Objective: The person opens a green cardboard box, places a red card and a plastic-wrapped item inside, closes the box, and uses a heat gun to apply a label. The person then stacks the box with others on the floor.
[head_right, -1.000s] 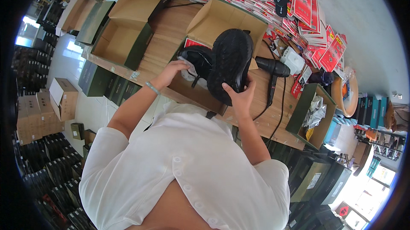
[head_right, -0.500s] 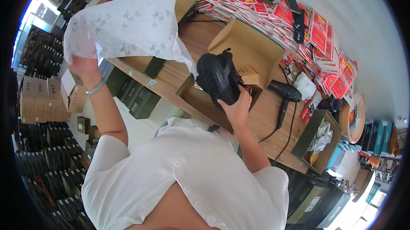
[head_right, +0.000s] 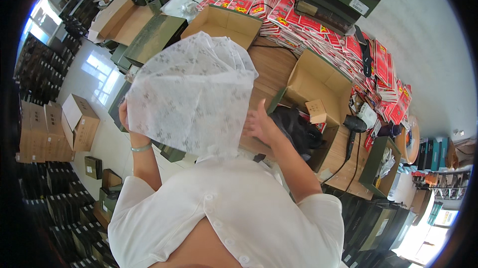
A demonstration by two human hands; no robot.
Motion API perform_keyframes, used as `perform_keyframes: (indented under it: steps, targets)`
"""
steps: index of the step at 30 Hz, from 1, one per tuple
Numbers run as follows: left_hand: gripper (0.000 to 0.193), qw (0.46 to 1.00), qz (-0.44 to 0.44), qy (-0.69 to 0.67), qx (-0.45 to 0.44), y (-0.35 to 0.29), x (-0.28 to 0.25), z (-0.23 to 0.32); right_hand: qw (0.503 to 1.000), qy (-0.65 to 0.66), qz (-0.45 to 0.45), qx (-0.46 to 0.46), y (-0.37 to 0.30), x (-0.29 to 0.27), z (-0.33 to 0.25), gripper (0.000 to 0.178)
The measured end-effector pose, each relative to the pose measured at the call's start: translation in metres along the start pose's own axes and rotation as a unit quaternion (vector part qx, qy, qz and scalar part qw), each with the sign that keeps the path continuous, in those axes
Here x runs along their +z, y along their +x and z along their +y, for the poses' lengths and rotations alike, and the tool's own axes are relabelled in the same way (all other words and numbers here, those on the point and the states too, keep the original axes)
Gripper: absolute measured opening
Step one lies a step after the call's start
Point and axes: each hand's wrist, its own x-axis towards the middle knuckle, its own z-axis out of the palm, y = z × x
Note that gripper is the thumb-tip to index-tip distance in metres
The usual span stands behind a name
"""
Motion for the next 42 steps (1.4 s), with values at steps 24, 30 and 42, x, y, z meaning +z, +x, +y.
perform_keyframes:
  steps: [24, 30, 42]
  targets:
    - [0.025, 0.733, 0.179, 0.656, 0.016, 0.225, -0.119, 0.037, 0.532, -0.413, 0.361, -0.645, 0.217, 0.171, -0.277, 0.035]
    - [0.029, 0.646, 0.188, 0.730, -0.123, 0.225, -0.146, -0.016, 0.700, -0.471, 0.427, -0.325, 0.349, 0.033, -0.243, 0.035]
    - [0.019, 0.899, 0.115, 0.269, -0.326, 0.230, -0.063, -0.017, 0.966, 0.006, 0.123, -0.228, 0.300, 0.032, -0.122, 0.073]
